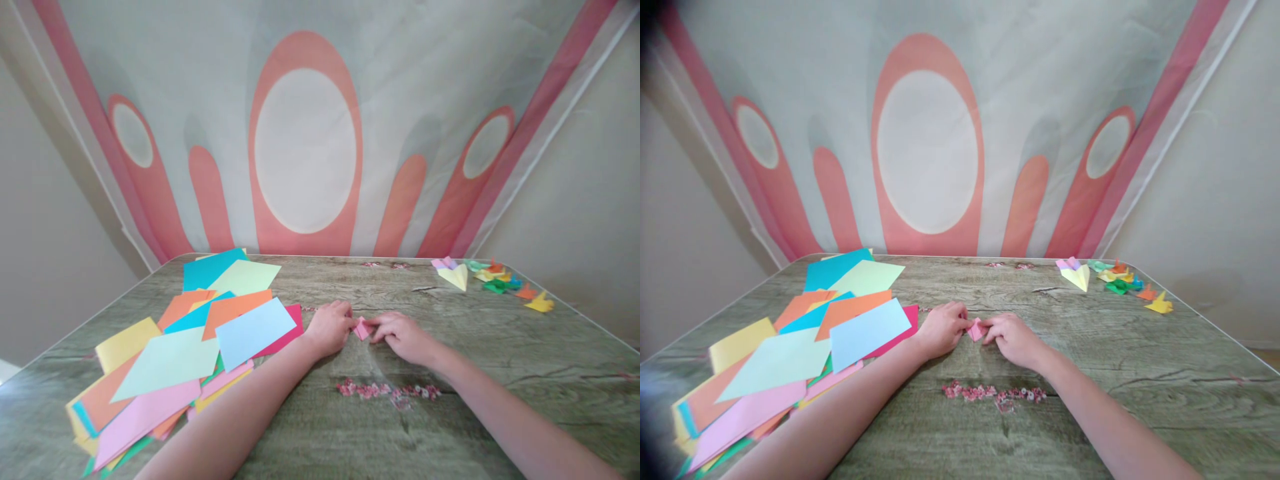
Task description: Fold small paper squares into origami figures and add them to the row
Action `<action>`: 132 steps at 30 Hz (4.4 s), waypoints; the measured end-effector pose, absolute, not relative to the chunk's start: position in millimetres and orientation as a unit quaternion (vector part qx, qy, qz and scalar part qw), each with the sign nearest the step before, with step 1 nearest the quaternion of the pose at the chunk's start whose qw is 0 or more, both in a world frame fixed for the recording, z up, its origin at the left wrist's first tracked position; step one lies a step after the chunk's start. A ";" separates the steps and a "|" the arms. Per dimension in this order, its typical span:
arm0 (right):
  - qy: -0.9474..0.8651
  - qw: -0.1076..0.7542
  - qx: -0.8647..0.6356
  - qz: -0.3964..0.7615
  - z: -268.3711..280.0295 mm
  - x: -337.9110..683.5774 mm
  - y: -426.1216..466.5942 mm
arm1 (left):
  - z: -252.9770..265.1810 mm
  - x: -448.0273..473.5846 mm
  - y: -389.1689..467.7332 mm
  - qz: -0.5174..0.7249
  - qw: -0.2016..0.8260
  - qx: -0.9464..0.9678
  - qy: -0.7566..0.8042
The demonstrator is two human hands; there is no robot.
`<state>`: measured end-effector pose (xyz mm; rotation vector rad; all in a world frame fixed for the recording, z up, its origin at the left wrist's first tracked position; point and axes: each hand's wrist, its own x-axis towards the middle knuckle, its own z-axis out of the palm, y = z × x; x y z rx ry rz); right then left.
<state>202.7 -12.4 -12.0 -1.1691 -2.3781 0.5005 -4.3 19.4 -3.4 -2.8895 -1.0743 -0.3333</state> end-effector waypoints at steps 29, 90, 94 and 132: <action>-0.796 0.343 -0.486 0.111 -36.6 191.0 -8.2 | -14.0 -4.4 26.7 -0.223 -0.126 -0.894 -0.367; -0.781 0.373 -0.501 -0.008 -30.4 206.3 -6.5 | -15.4 -2.1 22.1 -0.246 -0.120 -0.915 -0.298; -0.788 0.385 -0.479 -0.020 -30.2 211.9 -5.4 | -14.3 -2.6 22.1 -0.241 -0.121 -0.916 -0.297; -0.870 0.293 -0.396 -0.020 -30.7 204.1 -9.3 | -14.3 -1.7 22.1 -0.260 -0.156 -0.896 -0.323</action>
